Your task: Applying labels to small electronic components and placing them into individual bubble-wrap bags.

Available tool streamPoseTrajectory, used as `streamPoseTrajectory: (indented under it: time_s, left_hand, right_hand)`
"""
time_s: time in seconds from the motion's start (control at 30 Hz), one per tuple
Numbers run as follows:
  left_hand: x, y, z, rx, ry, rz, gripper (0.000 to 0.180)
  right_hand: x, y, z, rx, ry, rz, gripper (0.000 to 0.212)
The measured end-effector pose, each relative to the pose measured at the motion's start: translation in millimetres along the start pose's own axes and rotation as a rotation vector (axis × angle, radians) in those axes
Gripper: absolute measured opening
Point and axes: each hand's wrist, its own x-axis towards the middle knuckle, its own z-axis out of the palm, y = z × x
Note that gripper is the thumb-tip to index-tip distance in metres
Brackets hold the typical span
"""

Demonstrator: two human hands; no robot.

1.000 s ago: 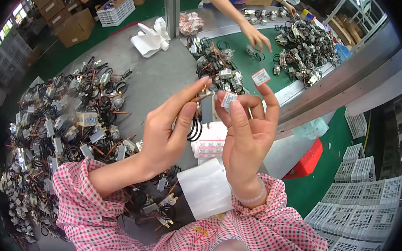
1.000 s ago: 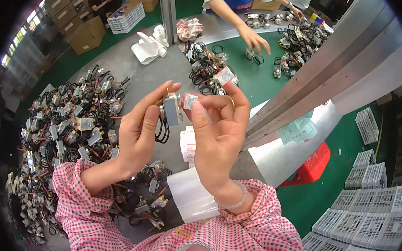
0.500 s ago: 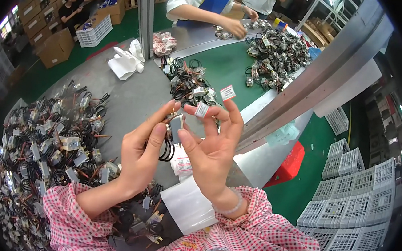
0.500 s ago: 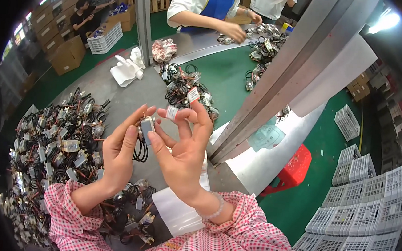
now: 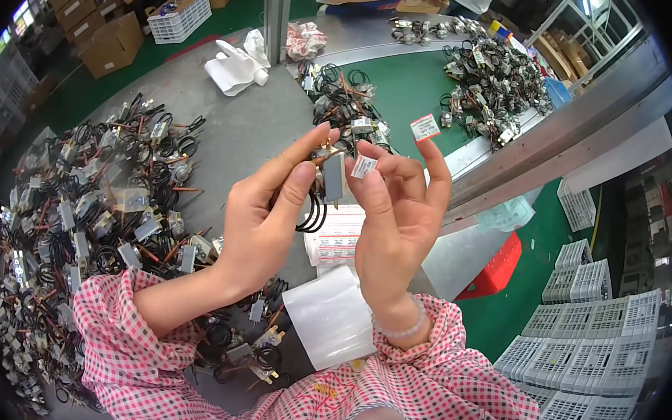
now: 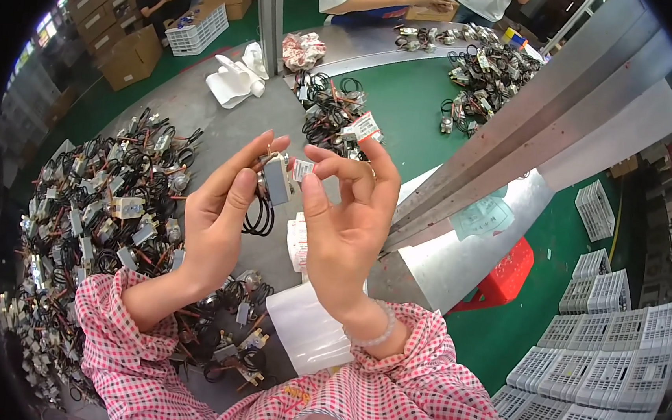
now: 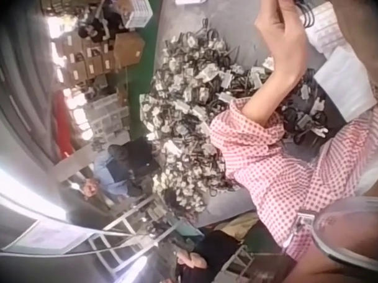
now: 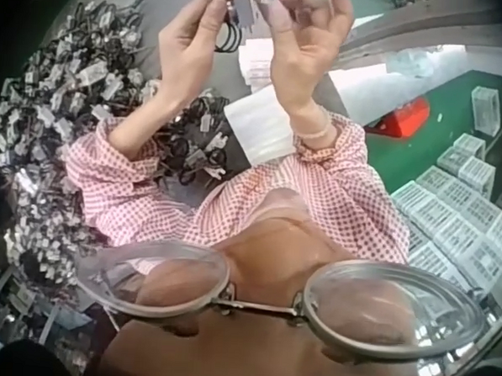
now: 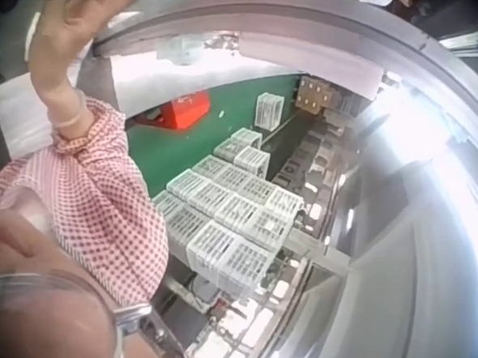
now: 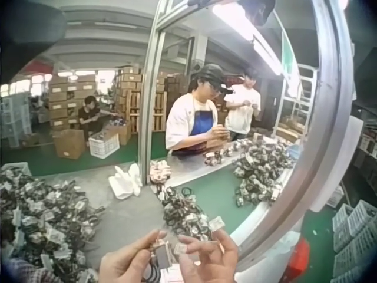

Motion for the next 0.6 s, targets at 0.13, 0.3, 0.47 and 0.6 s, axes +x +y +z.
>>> streamPoseTrajectory:
  time_s: [0.13, 0.3, 0.47, 0.6]
  left_hand:
    - [1, 0, -1, -0.010, 0.011, -0.001, 0.035]
    - [1, 1, 1, -0.055, 0.022, 0.025, 0.035]
    - [-1, -2, 0, -0.082, 0.040, -0.006, 0.034]
    - [1, -2, -2, -0.079, -0.005, -0.001, 0.035]
  right_hand:
    - [2, -6, 6, 0.020, 0.005, 0.089, 0.051]
    - [1, -9, 8, 0.002, -0.046, 0.088, 0.052]
    - [0, -7, 10, -0.051, -0.052, 0.080, 0.053]
    - [3, -7, 5, -0.032, -0.113, 0.072, 0.054]
